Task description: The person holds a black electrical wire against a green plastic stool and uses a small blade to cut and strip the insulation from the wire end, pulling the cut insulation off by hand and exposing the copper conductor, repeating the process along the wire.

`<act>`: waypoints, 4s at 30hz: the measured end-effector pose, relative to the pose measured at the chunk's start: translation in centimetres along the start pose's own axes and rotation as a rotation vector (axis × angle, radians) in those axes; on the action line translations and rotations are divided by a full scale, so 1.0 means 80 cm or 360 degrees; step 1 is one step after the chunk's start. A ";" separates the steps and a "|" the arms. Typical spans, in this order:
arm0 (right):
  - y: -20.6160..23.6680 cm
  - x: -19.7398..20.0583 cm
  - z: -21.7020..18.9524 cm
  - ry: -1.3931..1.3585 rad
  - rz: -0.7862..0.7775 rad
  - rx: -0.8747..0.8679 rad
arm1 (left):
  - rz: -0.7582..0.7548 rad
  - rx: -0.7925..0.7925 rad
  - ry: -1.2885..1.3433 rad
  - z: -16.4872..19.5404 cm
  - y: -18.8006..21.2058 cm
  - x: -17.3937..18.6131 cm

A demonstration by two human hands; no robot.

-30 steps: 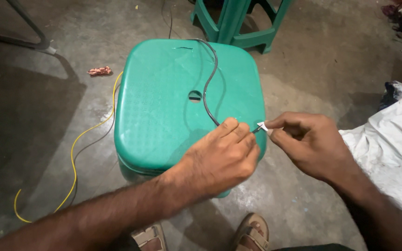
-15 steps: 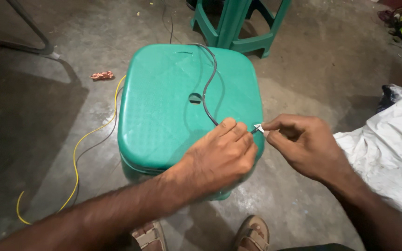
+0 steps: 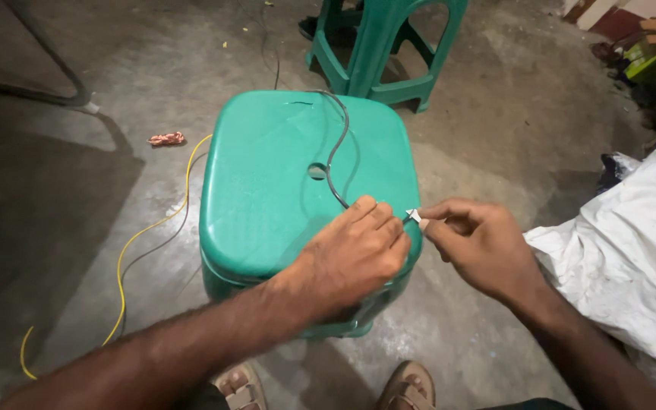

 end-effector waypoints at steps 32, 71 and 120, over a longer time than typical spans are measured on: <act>0.076 -0.006 -0.076 0.1262 0.0438 0.1170 | 0.0001 -0.0032 0.0081 0.018 0.000 0.007; 0.101 0.007 -0.070 0.1101 0.0531 0.1173 | 0.0121 -0.0151 0.0273 0.033 0.007 0.009; -0.018 -0.001 0.031 0.0041 -0.0046 0.0061 | 0.0069 -0.0061 0.0201 0.003 -0.005 -0.029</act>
Point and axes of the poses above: each hand's wrist, its own y-axis away from the middle knuckle, its own x-axis out of the back of the hand, z = x × y, the point moved 10 cm from there along -y, towards the middle knuckle, and after that the axes turned 9 degrees about y, right-handed, at the moved point
